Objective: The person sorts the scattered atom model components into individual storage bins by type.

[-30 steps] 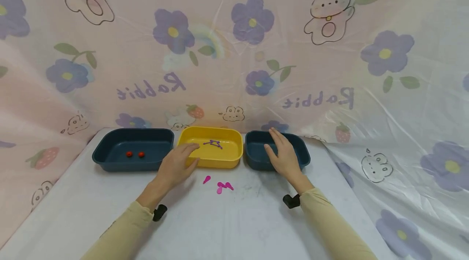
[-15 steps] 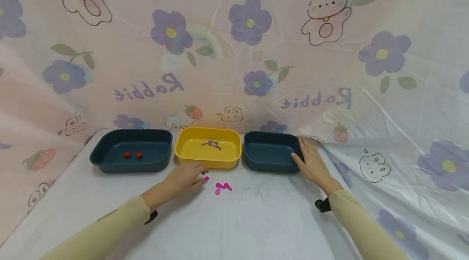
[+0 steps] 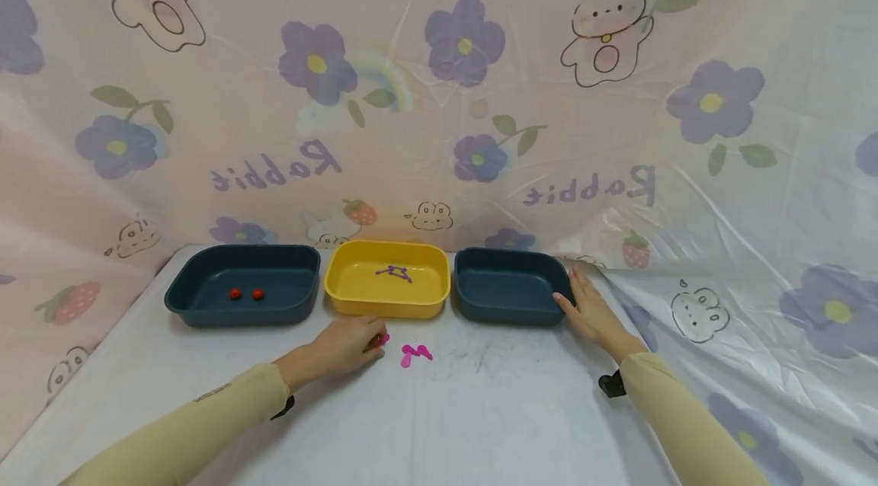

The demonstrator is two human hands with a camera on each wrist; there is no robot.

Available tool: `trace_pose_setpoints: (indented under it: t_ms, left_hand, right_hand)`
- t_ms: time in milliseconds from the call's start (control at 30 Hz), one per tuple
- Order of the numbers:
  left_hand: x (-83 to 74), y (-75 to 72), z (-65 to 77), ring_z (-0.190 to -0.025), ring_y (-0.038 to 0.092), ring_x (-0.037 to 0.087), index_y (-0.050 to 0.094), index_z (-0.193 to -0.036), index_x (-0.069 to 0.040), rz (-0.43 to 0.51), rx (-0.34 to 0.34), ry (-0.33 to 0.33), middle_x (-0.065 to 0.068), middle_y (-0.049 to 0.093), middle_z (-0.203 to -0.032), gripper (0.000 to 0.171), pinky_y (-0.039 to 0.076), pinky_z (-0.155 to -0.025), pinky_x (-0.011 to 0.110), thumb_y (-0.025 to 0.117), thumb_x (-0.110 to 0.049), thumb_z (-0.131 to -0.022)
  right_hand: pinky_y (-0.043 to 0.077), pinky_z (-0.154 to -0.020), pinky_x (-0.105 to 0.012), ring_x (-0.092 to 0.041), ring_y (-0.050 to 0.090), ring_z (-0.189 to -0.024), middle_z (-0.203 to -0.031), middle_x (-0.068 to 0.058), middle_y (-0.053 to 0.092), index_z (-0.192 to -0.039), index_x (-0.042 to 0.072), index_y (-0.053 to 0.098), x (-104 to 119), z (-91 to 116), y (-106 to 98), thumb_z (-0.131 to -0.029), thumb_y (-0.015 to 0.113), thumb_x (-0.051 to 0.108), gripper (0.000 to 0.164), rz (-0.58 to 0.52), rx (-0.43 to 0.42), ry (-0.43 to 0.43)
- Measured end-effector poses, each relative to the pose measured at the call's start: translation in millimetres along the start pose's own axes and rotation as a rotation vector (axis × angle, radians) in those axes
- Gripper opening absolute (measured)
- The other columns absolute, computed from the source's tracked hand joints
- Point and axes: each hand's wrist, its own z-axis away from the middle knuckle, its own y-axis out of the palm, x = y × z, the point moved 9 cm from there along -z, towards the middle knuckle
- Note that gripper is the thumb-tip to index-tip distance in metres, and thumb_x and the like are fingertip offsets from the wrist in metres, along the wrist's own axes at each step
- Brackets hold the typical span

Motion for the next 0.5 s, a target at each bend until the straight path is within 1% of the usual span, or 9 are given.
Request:
trace_pose_setpoints:
  t_ms: [200, 500]
  left_hand:
    - [5.3, 3.0, 0.2, -0.078, 0.052, 0.008, 0.068, -0.101, -0.019, 0.041, 0.003, -0.026, -0.012, 0.057, -0.086, 0.014, 0.052, -0.071, 0.026, 0.08, -0.024, -0.094]
    - [7.5, 1.9, -2.8, -0.079, 0.053, 0.007, 0.07, -0.1, -0.018, 0.109, -0.018, -0.013, -0.013, 0.061, -0.088, 0.009, 0.053, -0.071, 0.025, 0.078, -0.018, -0.095]
  right_hand:
    - [0.011, -0.124, -0.068, -0.051, 0.004, -0.156, -0.171, -0.029, 0.0, -0.162, -0.01, 0.007, -1.7, -1.0, 7.2, -0.112, 0.033, 0.054, 0.085, -0.002, 0.037, 0.009]
    - [0.013, -0.123, -0.068, -0.053, 0.007, -0.155, -0.17, -0.031, 0.001, -0.161, -0.012, 0.01, -2.3, -0.9, 7.2, -0.113, 0.03, 0.052, 0.083, 0.031, 0.031, 0.007]
